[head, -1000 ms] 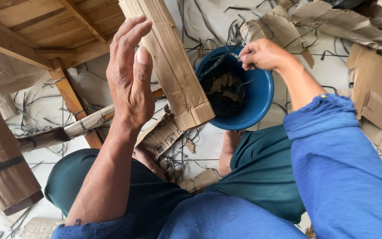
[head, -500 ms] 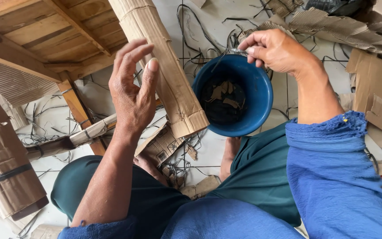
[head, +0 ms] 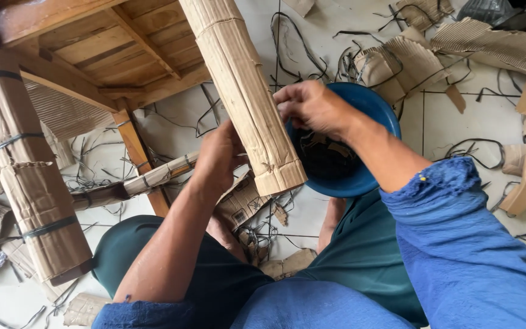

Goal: The person wraps the legs of a wooden chair with cardboard and secures it by winding plastic strips around the cardboard by hand.

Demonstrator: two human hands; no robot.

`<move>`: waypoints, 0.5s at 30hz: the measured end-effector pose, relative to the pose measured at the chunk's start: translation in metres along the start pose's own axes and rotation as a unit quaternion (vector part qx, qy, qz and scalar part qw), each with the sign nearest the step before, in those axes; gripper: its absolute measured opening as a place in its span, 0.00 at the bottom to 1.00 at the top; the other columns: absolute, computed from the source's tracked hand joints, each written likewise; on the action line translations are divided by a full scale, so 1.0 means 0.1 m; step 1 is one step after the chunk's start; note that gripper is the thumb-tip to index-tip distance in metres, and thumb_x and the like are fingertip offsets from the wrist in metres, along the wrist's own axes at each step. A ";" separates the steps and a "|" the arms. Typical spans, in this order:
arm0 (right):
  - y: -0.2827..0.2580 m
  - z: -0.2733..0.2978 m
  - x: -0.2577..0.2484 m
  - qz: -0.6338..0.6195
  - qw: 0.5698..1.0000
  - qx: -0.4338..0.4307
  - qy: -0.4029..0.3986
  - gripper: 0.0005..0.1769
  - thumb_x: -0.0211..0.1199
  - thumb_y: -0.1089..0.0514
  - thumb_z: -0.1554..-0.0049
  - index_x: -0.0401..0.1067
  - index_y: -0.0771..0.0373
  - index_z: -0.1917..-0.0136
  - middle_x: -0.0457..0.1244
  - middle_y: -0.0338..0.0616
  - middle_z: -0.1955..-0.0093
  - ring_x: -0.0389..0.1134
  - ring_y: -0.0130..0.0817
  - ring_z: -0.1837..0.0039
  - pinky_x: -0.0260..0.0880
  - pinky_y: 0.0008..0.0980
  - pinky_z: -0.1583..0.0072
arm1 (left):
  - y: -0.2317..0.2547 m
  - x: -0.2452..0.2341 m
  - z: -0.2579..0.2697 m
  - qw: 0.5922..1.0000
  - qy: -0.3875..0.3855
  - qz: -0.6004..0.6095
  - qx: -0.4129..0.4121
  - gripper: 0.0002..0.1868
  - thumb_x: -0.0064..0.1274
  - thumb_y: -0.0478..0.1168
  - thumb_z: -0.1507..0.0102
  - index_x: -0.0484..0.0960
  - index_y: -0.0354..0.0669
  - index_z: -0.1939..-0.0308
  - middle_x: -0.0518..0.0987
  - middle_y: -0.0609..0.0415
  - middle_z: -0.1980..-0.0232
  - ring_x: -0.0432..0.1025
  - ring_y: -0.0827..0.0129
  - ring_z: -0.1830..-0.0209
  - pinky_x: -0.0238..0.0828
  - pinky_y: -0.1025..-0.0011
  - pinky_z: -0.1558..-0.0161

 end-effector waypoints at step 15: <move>0.23 -0.25 -0.02 -0.080 0.992 -0.070 0.061 0.14 0.59 0.66 0.41 0.74 0.68 0.42 0.67 0.45 0.67 0.61 0.20 0.72 0.56 0.13 0.72 | -0.52 0.20 -0.27 0.990 0.048 -0.016 0.132 0.29 0.54 0.58 0.36 0.82 0.31 0.50 0.81 0.38 0.57 0.73 0.61 0.52 0.73 0.62 0.49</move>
Point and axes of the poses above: each hand's wrist, its own z-axis away from the middle knuckle, its own x-axis out of the palm, y = z × x, the point moved 1 cm from there along -z, towards the middle knuckle
